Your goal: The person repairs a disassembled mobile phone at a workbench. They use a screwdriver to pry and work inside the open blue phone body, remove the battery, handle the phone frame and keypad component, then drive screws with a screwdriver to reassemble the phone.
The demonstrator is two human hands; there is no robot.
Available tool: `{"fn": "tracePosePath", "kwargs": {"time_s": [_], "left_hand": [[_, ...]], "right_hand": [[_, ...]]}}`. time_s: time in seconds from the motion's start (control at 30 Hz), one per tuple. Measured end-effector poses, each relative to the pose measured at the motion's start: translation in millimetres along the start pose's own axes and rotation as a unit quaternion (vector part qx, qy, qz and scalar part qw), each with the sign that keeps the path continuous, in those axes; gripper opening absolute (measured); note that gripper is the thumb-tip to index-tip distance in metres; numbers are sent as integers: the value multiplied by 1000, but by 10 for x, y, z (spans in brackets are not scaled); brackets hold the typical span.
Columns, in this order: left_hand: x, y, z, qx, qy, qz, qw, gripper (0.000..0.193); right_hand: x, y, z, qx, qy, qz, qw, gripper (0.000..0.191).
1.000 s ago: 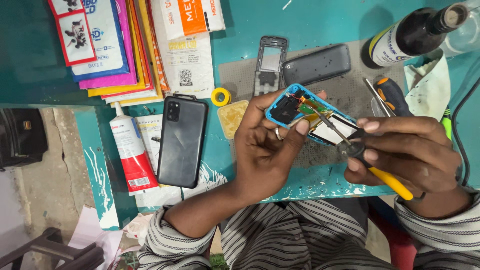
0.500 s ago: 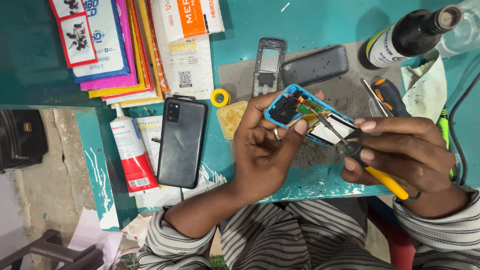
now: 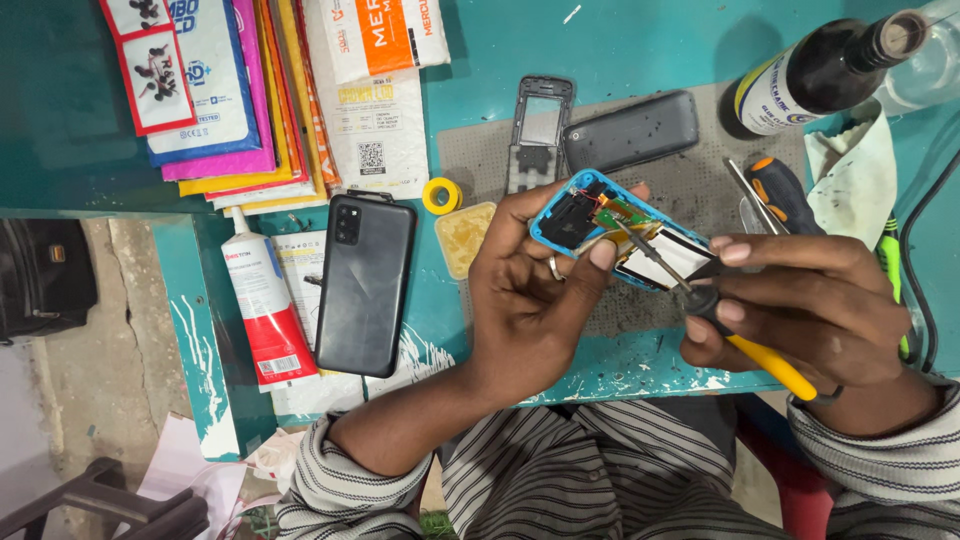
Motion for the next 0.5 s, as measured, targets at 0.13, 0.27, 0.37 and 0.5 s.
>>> {"fn": "tracePosePath", "kwargs": {"time_s": [0.13, 0.27, 0.37, 0.5], "left_hand": [[5, 4, 1, 0, 2, 2, 1000, 32], [13, 14, 2, -3, 6, -7, 1000, 31], [16, 15, 4, -4, 7, -7, 1000, 31], [13, 15, -2, -4, 6, -3, 1000, 31]], "right_hand": [[9, -10, 12, 3, -5, 11, 1000, 28], [13, -2, 0, -2, -2, -5, 1000, 28], [2, -4, -8, 10, -12, -9, 1000, 28], [3, -1, -11, 0, -8, -6, 1000, 29]]}}
Point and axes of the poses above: each hand's wrist, its own z-axis towards the middle knuckle, its own y-axis out of the palm, x = y × z, the point moved 8 cm from there along z, towards the middle knuckle, and after that the axes turned 5 degrees about -y, right-handed, at the moved point
